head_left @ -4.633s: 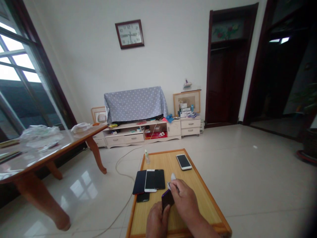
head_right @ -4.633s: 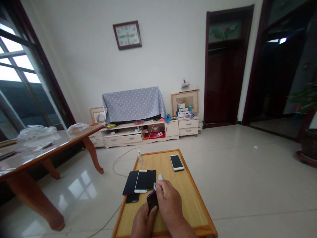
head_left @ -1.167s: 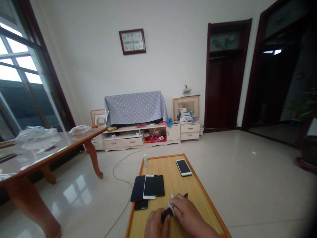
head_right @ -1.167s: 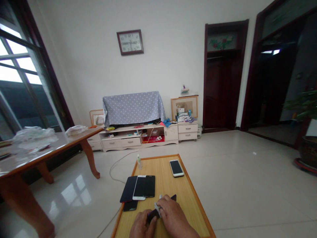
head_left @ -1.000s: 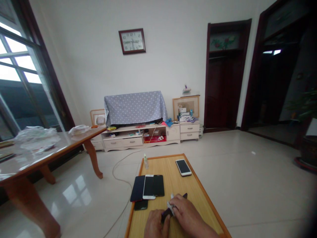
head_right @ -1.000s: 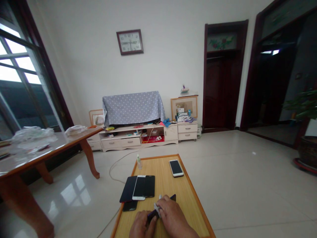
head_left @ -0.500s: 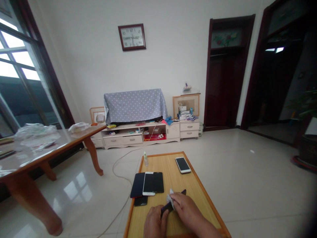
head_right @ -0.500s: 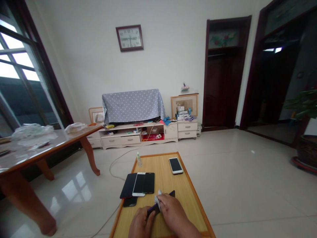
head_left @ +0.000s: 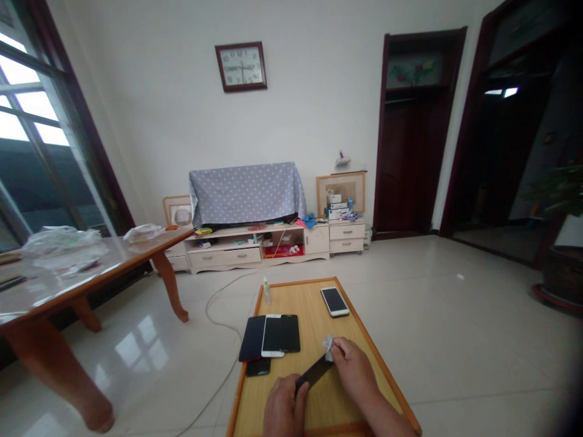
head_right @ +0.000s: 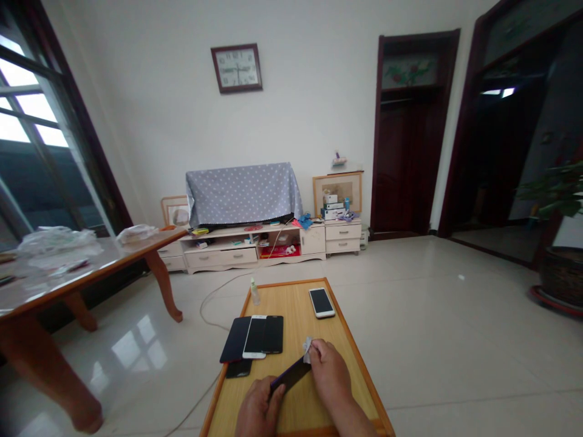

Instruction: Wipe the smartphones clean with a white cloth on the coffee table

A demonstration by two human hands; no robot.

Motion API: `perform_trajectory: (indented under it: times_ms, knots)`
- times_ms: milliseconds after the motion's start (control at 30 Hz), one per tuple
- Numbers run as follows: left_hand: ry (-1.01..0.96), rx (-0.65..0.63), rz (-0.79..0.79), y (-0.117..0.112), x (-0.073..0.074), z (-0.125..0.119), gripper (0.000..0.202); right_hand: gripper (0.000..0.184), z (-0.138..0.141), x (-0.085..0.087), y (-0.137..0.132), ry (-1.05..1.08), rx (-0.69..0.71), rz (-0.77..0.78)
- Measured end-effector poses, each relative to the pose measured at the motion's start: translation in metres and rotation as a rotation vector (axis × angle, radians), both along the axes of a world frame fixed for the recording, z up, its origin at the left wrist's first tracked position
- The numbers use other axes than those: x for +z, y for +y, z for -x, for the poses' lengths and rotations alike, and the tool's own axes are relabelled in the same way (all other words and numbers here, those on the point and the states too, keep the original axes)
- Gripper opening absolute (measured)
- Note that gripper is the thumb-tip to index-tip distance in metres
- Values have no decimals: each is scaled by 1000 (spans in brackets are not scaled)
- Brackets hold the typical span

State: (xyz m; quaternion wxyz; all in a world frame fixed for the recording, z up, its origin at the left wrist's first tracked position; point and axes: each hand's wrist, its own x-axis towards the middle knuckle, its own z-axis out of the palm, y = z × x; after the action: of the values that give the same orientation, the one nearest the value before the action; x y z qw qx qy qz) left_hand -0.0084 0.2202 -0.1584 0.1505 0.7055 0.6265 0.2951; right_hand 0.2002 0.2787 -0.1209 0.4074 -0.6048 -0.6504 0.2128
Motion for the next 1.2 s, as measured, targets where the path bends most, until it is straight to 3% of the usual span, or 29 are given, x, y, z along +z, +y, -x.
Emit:
perform_trajectory:
  times_ms: [300,500,600,833,1033,1200]
  knots:
    - [7,-11,16,0,4,-2,28,18,58,-2,-34,3,207,86]
    - [-33,-15,7,-3,9,-2,40,24,14,5,-5,45,-14,113]
    - [-42,-15,-2,-3,9,-3,39,25,10,5,-2,41,-43,105]
    - [-27,-24,4,-2,6,-2,27,14,67,-3,-36,-13,169,107]
    - [-24,7,11,-4,7,-3,38,16,31,3,-10,6,-20,131]
    - [-35,17,10,-5,8,-2,40,22,8,6,-2,109,-59,-70]
